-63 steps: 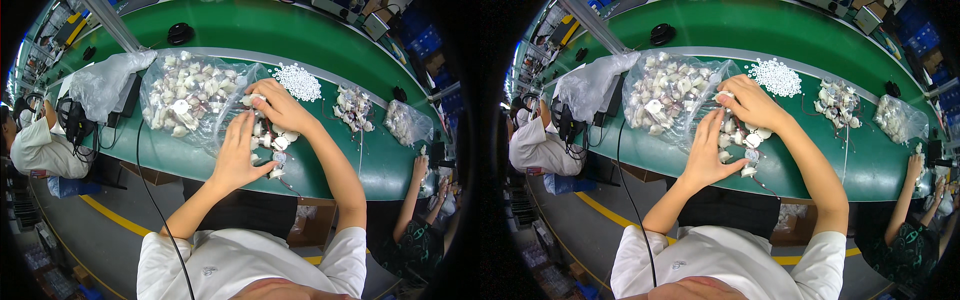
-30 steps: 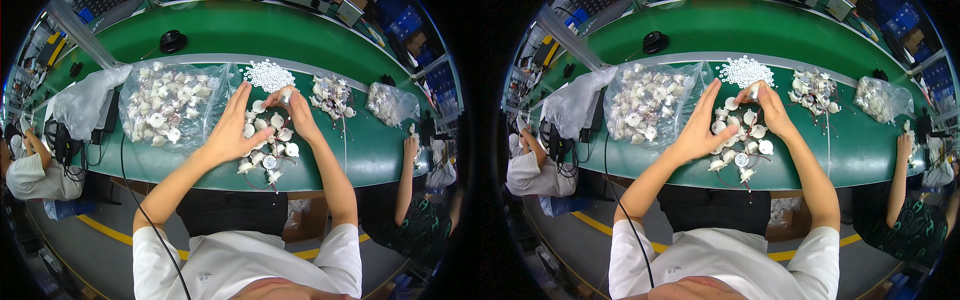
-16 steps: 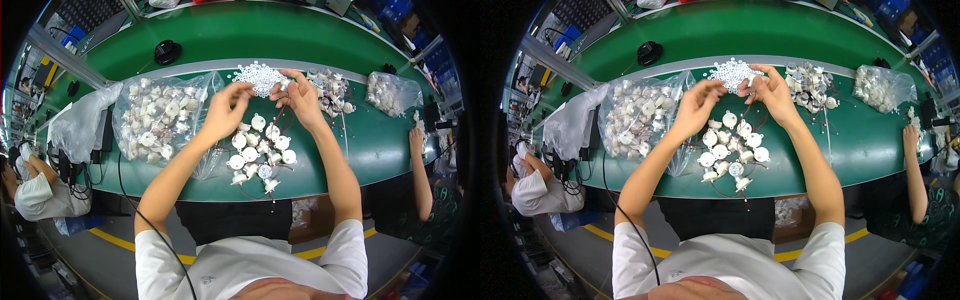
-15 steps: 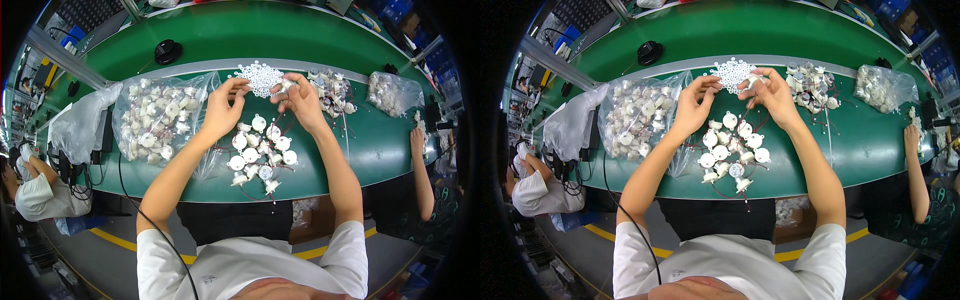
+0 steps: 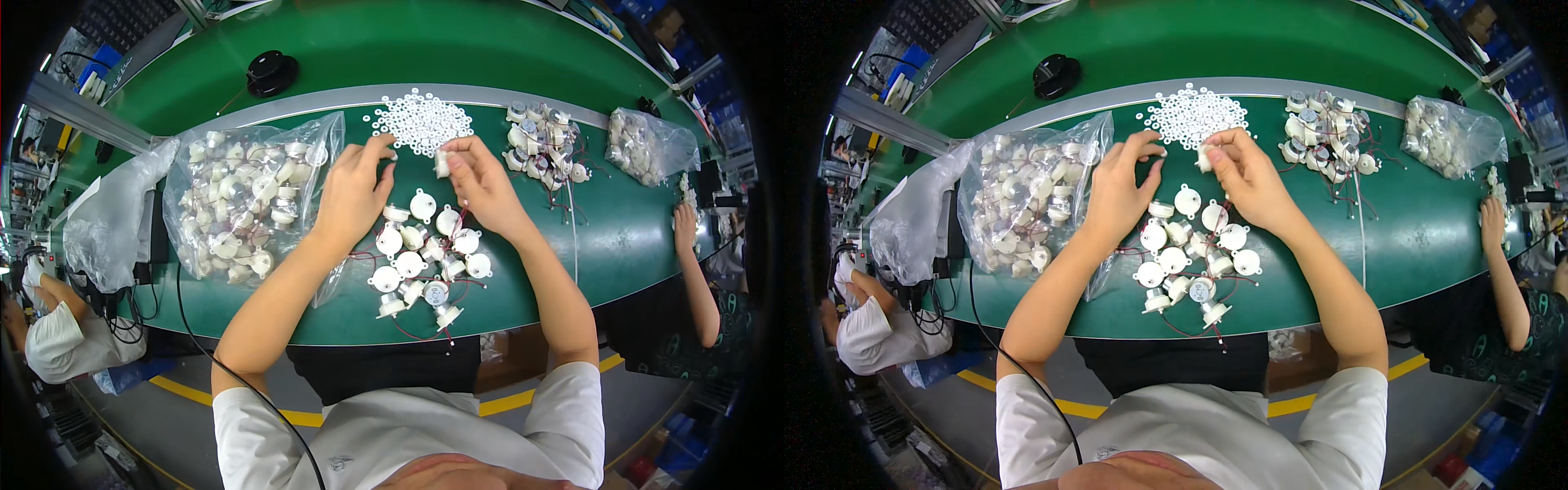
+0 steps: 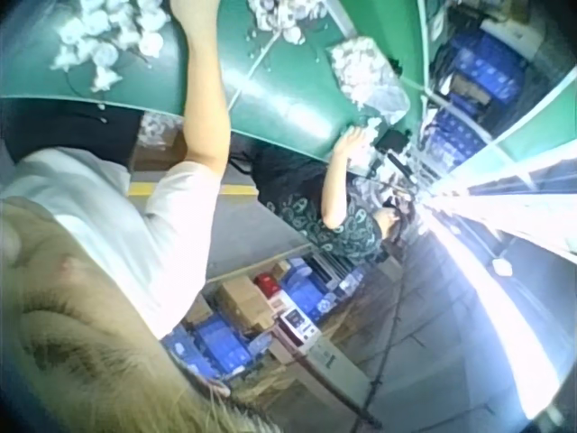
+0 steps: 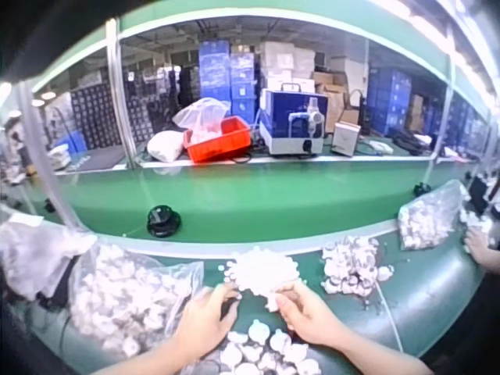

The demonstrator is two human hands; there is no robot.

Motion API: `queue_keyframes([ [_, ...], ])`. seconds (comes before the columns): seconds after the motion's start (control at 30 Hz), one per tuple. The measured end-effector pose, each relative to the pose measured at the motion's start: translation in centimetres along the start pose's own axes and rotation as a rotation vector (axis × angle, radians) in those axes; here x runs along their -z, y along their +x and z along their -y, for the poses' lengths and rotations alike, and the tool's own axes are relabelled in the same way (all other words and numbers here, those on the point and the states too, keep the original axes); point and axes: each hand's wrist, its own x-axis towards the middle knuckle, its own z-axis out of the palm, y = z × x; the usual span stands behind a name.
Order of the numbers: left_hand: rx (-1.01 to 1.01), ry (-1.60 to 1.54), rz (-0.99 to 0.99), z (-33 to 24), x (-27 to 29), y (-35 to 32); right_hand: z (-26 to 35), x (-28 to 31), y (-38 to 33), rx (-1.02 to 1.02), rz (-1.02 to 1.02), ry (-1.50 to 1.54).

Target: Assembling small light components by attaching white plastic rings to LED units.

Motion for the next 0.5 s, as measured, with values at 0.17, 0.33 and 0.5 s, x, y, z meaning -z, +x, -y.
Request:
queue_keyframes([
  [0.17, -0.028, -0.259, 0.141, -0.6, -0.1, -0.4, 1.0, 0.6, 0.0, -0.042, 0.075, -0.142],
  [0.33, 0.01, -0.371, 0.235, -0.6, -0.5, 0.9, 2.7, 1.8, -0.3, -0.185, 0.124, -0.146],
  [0.5, 0.006, -0.377, 0.277, -0.8, -0.8, 1.2, 0.2, 2.1, 0.0, -0.031, 0.007, -0.202],
])
